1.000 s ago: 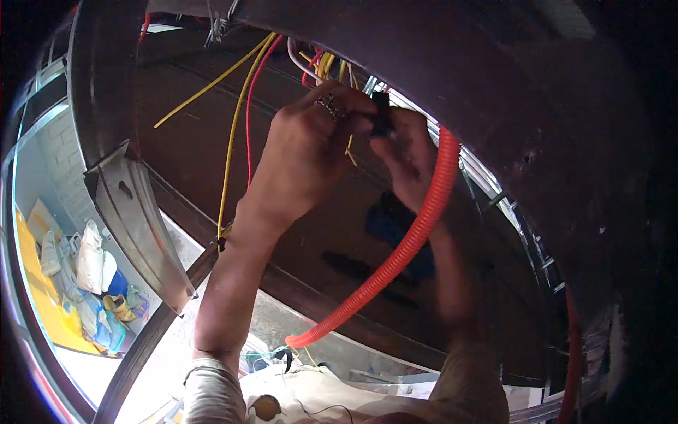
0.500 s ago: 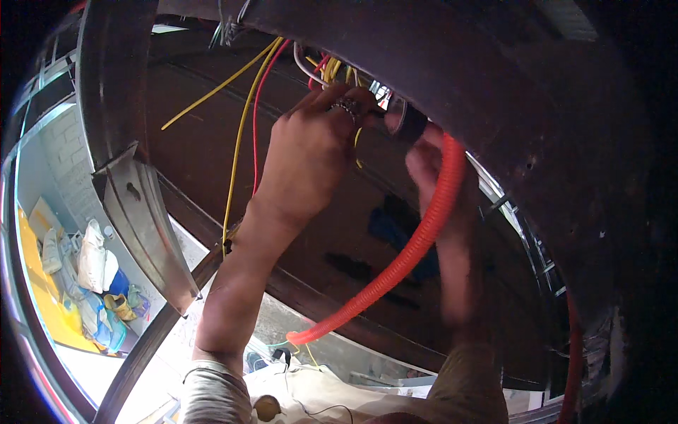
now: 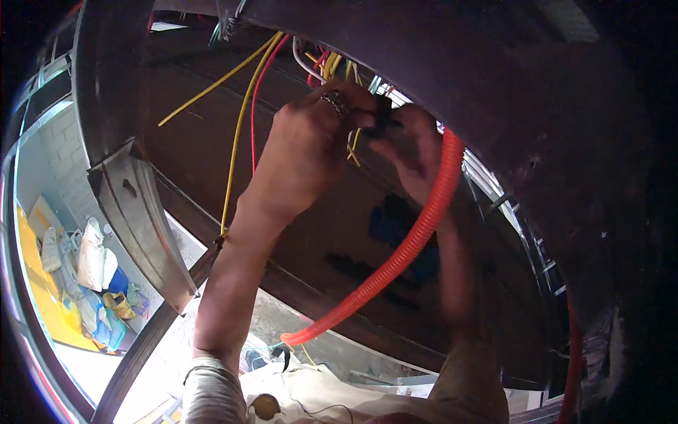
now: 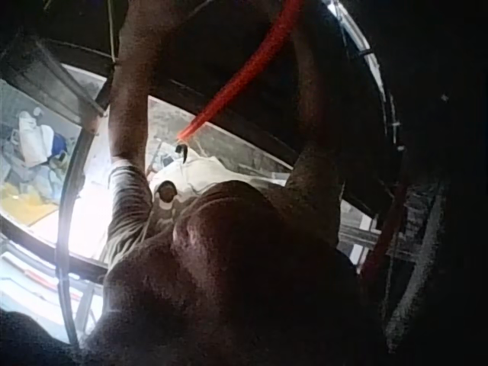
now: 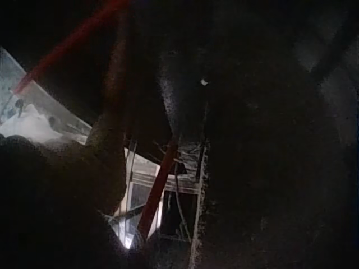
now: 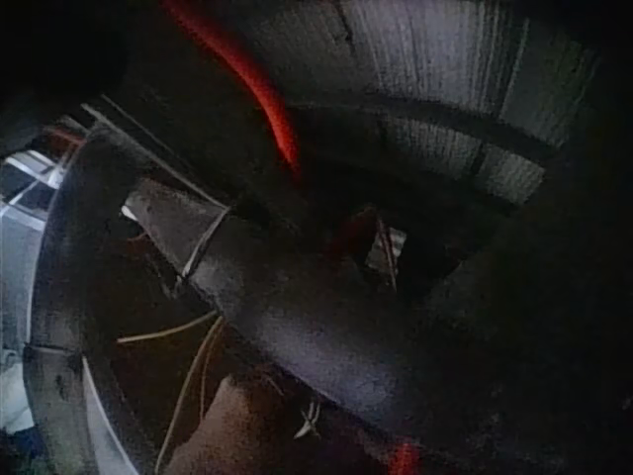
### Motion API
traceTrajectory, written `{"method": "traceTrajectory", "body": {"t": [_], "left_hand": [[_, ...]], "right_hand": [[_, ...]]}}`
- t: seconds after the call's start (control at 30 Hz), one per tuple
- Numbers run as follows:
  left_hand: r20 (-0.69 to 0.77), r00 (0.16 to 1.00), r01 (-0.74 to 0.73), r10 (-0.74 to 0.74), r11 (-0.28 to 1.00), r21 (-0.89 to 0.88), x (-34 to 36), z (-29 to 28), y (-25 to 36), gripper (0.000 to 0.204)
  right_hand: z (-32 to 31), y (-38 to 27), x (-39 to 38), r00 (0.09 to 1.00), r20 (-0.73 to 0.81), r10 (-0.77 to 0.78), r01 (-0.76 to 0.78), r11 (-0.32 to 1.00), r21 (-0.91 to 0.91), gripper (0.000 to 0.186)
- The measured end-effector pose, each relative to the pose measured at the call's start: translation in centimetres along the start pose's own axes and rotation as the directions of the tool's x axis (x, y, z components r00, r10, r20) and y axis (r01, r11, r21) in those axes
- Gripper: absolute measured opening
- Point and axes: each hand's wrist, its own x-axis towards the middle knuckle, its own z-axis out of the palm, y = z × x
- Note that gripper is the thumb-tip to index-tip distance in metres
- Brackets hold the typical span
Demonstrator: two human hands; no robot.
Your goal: The person connects multiple colored wires within a metal frame by twisting them together and using pliers, then wraps the wire ends with electrical tape.
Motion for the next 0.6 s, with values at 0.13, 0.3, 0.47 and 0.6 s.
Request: {"method": "traceTrajectory", "body": {"t": [0.13, 0.3, 0.47, 0.6], "left_hand": [[-0.025, 0.996, -0.078, 0.081, 0.992, 0.096, 0.0, 0.0, 0.2, 0.021], [0.007, 1.0, 0.026, -0.028, 0.984, 0.174, 0.4, -0.4, 0.8, 0.02], [-0.013, 0.998, 0.068, -0.067, 0.975, 0.21, 0.6, 0.7, 0.6, 0.018], [-0.125, 0.992, 0.004, 0.024, 0.975, 0.222, 0.1, 1.1, 0.2, 0.021]], "right_hand": [[0.1, 3.7, 0.7, 0.919, 0.151, 0.365, -0.377, 0.924, 0.06, 0.025], [-0.4, 1.0, 1.0, 0.925, -0.032, 0.379, -0.302, 0.783, 0.544, 0.024], [-1.8, -2.3, -1.2, 0.949, -0.052, 0.312, -0.255, 0.853, 0.456, 0.02], [-2.4, -3.1, -1.8, 0.862, 0.302, 0.407, -0.431, 0.902, 0.013, 0.029]]}}
